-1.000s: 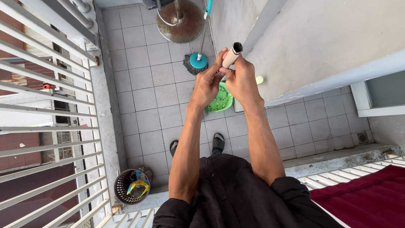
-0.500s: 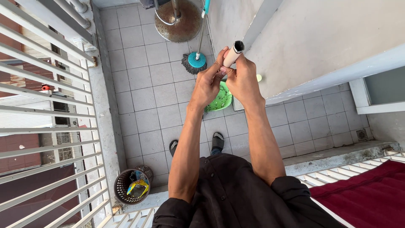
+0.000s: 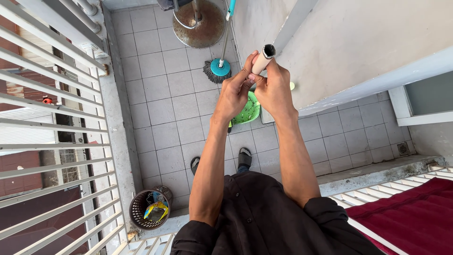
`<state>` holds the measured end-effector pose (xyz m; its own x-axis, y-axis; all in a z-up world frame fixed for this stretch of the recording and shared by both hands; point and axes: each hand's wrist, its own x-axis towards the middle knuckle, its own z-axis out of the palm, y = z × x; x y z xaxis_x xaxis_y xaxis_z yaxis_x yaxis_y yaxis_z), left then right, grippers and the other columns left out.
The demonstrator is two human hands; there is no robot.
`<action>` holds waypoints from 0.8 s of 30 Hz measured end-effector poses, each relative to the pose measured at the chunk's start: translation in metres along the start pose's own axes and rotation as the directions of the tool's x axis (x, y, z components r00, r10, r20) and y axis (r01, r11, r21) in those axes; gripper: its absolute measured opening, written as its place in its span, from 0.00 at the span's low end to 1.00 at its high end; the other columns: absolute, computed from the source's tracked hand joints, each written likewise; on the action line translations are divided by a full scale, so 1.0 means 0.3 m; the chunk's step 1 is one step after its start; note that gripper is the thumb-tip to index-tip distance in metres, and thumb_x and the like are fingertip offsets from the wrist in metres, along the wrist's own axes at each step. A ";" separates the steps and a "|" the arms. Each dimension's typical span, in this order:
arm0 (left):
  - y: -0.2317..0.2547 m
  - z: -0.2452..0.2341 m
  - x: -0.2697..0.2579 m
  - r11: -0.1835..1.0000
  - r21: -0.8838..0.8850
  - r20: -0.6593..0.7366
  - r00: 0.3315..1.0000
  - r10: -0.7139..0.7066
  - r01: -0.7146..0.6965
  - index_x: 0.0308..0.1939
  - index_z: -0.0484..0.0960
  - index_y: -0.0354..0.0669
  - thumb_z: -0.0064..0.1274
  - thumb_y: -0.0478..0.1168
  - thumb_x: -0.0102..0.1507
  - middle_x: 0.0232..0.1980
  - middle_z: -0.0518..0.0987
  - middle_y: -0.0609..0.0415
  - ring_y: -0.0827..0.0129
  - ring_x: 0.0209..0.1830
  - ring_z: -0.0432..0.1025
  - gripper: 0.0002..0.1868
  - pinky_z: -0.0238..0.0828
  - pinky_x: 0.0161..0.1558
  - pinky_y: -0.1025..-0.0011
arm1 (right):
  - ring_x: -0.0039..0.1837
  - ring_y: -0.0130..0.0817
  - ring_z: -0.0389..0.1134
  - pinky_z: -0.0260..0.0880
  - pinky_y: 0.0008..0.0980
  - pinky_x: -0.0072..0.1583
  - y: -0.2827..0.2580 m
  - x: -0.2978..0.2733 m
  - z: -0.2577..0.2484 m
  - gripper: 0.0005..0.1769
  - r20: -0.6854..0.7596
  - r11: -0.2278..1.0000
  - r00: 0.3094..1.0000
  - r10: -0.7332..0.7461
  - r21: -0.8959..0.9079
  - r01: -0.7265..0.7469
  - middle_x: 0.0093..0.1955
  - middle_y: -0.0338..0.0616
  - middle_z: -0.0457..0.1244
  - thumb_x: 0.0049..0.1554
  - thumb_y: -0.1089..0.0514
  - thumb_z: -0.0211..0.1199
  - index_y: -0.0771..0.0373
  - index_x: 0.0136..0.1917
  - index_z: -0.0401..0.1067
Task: Assembling a broom handle or cleaning tool on a balcony.
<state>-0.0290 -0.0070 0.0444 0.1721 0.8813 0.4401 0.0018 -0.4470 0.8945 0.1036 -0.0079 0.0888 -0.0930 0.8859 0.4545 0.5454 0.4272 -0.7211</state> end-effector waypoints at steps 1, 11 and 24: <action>0.008 -0.010 -0.002 1.000 0.001 0.000 1.000 0.000 0.000 0.78 0.63 0.46 0.47 0.32 0.75 0.59 0.84 0.43 0.62 0.60 0.80 0.27 0.81 0.58 0.64 | 0.40 0.44 0.74 0.65 0.38 0.36 -0.010 0.000 0.005 0.18 0.000 1.000 1.000 0.000 0.001 0.000 0.42 0.56 0.68 0.57 0.75 0.65 0.72 0.60 0.66; 0.045 -0.090 -0.028 0.998 0.065 -0.005 1.000 -0.002 0.002 0.77 0.64 0.48 0.48 0.33 0.75 0.58 0.84 0.44 0.64 0.52 0.83 0.26 0.80 0.55 0.65 | 0.39 0.42 0.74 0.65 0.37 0.35 -0.058 -0.005 0.060 0.18 -0.026 0.999 0.999 -0.031 0.027 0.032 0.42 0.54 0.69 0.57 0.75 0.66 0.71 0.60 0.67; 0.072 -0.174 -0.035 0.985 0.162 0.018 0.997 -0.069 0.065 0.77 0.65 0.50 0.50 0.33 0.73 0.54 0.84 0.43 0.54 0.50 0.83 0.28 0.79 0.50 0.63 | 0.54 0.44 0.77 0.77 0.35 0.47 -0.062 -0.011 0.135 0.19 -0.053 0.996 0.998 -0.026 0.084 0.031 0.49 0.52 0.71 0.56 0.76 0.66 0.69 0.59 0.67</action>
<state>-0.0822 -0.0179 0.0631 0.1889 0.9072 0.3759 0.1728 -0.4076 0.8967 0.0600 -0.0114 0.0797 -0.0632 0.8635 0.5004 0.4706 0.4679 -0.7481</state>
